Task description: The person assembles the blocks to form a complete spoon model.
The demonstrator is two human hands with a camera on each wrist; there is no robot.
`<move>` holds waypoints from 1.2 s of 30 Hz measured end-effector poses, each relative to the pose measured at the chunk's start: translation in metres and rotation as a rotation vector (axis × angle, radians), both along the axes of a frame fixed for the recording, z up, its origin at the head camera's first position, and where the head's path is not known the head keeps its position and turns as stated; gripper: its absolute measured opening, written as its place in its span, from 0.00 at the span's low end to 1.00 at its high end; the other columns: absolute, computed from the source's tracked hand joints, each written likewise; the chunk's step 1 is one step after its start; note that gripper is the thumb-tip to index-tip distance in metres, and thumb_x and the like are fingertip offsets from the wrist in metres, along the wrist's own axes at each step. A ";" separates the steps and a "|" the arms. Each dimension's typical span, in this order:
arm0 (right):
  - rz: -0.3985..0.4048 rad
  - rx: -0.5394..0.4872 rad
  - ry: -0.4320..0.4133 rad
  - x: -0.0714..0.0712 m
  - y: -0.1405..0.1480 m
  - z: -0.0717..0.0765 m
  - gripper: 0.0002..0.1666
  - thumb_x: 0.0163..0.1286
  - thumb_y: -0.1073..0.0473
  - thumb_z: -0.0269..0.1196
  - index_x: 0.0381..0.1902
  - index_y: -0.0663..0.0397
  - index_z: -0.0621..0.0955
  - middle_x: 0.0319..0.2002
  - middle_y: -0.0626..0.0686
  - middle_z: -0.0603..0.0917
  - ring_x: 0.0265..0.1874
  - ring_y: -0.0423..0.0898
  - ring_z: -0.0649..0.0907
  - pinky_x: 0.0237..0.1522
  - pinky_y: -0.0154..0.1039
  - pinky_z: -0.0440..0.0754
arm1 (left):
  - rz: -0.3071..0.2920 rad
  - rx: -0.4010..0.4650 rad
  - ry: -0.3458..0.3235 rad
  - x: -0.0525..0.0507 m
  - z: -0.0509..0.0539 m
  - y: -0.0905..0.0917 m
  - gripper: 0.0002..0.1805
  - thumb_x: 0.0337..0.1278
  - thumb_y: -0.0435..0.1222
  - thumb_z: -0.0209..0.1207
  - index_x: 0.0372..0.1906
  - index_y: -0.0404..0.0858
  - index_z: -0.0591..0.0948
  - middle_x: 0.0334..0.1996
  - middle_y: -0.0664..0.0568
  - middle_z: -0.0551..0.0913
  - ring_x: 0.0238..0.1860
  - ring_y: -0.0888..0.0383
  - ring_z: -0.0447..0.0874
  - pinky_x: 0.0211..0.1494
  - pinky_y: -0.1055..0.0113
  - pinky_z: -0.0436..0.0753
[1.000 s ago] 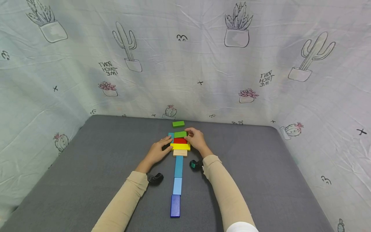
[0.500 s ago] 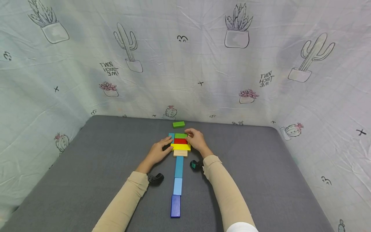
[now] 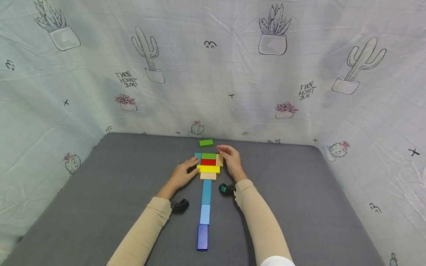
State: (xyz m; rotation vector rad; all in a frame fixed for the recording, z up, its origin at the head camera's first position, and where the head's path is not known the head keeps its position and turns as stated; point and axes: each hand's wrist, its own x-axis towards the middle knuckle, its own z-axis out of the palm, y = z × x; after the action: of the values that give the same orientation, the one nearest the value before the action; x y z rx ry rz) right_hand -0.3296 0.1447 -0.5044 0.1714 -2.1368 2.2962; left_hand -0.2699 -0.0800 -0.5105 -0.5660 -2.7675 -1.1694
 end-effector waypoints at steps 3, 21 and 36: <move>-0.015 -0.066 -0.020 -0.002 0.000 0.001 0.17 0.69 0.69 0.56 0.55 0.68 0.75 0.57 0.62 0.77 0.60 0.54 0.75 0.55 0.29 0.78 | -0.001 0.004 0.008 0.000 0.000 0.000 0.26 0.65 0.43 0.57 0.65 0.40 0.72 0.69 0.50 0.67 0.71 0.50 0.62 0.74 0.52 0.60; 0.047 0.298 -0.118 -0.028 -0.002 0.025 0.24 0.70 0.62 0.58 0.63 0.59 0.72 0.63 0.59 0.74 0.62 0.54 0.73 0.67 0.49 0.69 | -0.002 -0.010 -0.009 0.000 0.001 -0.001 0.27 0.65 0.45 0.56 0.66 0.41 0.71 0.69 0.51 0.66 0.71 0.51 0.61 0.74 0.51 0.60; 0.143 0.454 -0.135 -0.052 -0.015 0.032 0.27 0.71 0.63 0.56 0.67 0.57 0.68 0.66 0.59 0.69 0.66 0.55 0.69 0.68 0.52 0.67 | -0.006 0.001 -0.001 0.001 0.001 -0.001 0.27 0.65 0.44 0.56 0.66 0.40 0.70 0.69 0.50 0.66 0.71 0.51 0.61 0.73 0.51 0.60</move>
State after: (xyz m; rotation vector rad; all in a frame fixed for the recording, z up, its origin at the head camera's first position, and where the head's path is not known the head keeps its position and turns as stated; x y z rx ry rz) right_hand -0.3814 0.1301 -0.4722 0.1775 -2.7723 1.8917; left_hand -0.2691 -0.0807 -0.5098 -0.5736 -2.7681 -1.1726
